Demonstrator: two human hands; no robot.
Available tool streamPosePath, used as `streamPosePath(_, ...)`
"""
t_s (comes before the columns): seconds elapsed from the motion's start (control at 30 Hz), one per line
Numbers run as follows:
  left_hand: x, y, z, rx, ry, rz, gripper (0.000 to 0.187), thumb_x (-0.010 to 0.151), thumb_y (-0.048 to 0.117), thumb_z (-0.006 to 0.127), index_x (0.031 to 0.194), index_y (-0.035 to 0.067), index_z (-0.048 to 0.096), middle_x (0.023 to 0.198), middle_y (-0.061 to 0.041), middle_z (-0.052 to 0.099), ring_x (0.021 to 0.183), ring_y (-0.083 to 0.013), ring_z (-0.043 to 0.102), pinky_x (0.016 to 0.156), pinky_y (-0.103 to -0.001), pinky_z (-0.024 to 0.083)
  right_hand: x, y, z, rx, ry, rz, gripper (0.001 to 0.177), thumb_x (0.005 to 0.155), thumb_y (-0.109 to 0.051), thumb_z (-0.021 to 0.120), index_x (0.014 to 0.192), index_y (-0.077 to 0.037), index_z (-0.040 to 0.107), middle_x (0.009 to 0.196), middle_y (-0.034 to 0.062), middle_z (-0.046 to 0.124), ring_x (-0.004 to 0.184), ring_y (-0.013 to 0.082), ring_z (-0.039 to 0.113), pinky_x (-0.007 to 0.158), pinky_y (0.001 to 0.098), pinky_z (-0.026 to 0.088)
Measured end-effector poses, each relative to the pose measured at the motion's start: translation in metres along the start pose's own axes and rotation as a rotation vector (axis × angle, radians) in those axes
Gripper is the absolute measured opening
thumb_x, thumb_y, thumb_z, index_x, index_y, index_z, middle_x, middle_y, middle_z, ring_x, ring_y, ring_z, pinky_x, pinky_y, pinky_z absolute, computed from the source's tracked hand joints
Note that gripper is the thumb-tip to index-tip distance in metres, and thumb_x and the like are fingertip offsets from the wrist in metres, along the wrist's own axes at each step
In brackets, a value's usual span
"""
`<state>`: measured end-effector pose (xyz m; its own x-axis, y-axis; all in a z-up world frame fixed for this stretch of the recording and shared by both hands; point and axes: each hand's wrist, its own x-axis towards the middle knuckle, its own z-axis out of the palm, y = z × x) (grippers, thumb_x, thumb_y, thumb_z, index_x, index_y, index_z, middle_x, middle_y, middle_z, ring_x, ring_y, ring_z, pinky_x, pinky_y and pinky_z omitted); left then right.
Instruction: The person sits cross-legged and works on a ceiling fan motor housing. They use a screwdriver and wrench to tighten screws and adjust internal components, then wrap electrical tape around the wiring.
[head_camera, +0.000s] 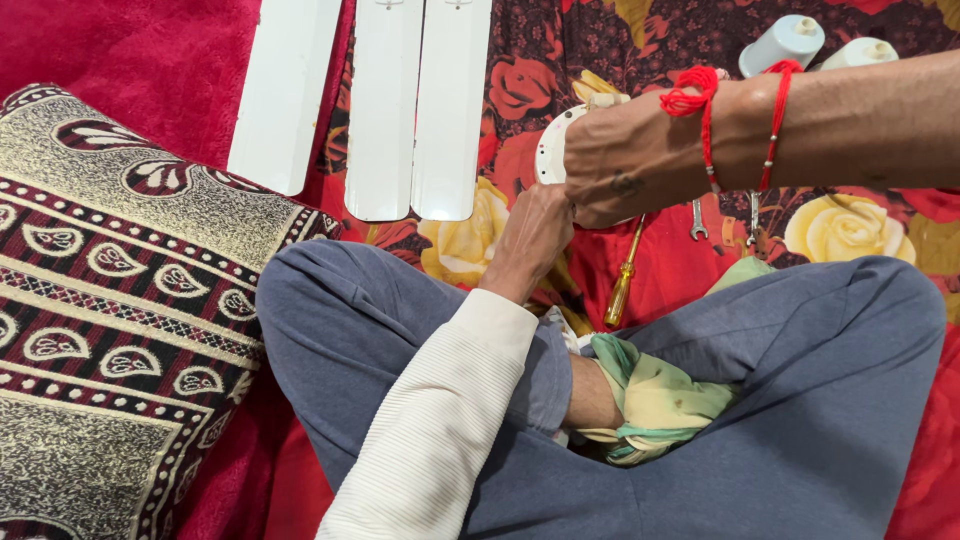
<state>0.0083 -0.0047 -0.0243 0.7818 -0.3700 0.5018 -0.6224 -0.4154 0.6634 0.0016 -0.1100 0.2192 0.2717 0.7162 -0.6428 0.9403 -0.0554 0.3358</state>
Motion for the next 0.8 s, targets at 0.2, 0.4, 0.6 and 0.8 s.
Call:
streamPosePath(0.2,-0.001,0.003,-0.004,-0.050,0.009,0.035,0.016,0.079,-0.006,0.059,0.079,0.002,0.073,0.075,-0.025,0.067,0.072,-0.0430,0.068,0.065,-0.051,0.055,0.005,0.001,0.004,-0.006,-0.006,-0.014,0.006,0.077,-0.016,0.070,0.076,-0.011,0.073,0.072,0.0081,0.071,0.068,0.0254,0.072,0.057,0.0410,0.058)
streamPosePath(0.4,-0.004,0.010,-0.015,-0.179,0.036,0.019,0.018,0.079,-0.007,0.059,0.092,-0.003,0.071,0.080,-0.026,0.068,0.079,-0.0459,0.067,0.068,-0.052,0.054,0.002,-0.003,0.009,-0.023,-0.028,-0.037,0.007,0.078,-0.017,0.069,0.075,-0.011,0.073,0.072,0.0077,0.071,0.069,0.0247,0.072,0.057,0.0405,0.058)
streamPosePath(0.6,0.003,0.009,-0.005,-0.111,-0.039,-0.009,0.022,0.075,-0.007,0.059,0.087,0.004,0.074,0.078,-0.026,0.069,0.081,-0.0436,0.070,0.072,-0.052,0.055,0.024,-0.018,0.019,0.025,-0.064,-0.064,0.008,0.079,-0.017,0.069,0.075,-0.012,0.073,0.071,0.0073,0.071,0.069,0.0239,0.072,0.057,0.0401,0.058)
streamPosePath(0.8,0.002,0.005,0.000,-0.042,-0.090,-0.051,0.015,0.079,-0.004,0.062,0.083,0.005,0.074,0.079,-0.025,0.069,0.080,-0.0439,0.069,0.072,-0.054,0.054,0.035,-0.038,0.021,0.142,-0.137,0.036,0.010,0.080,-0.017,0.068,0.074,-0.012,0.073,0.071,0.0068,0.071,0.069,0.0232,0.072,0.058,0.0397,0.058)
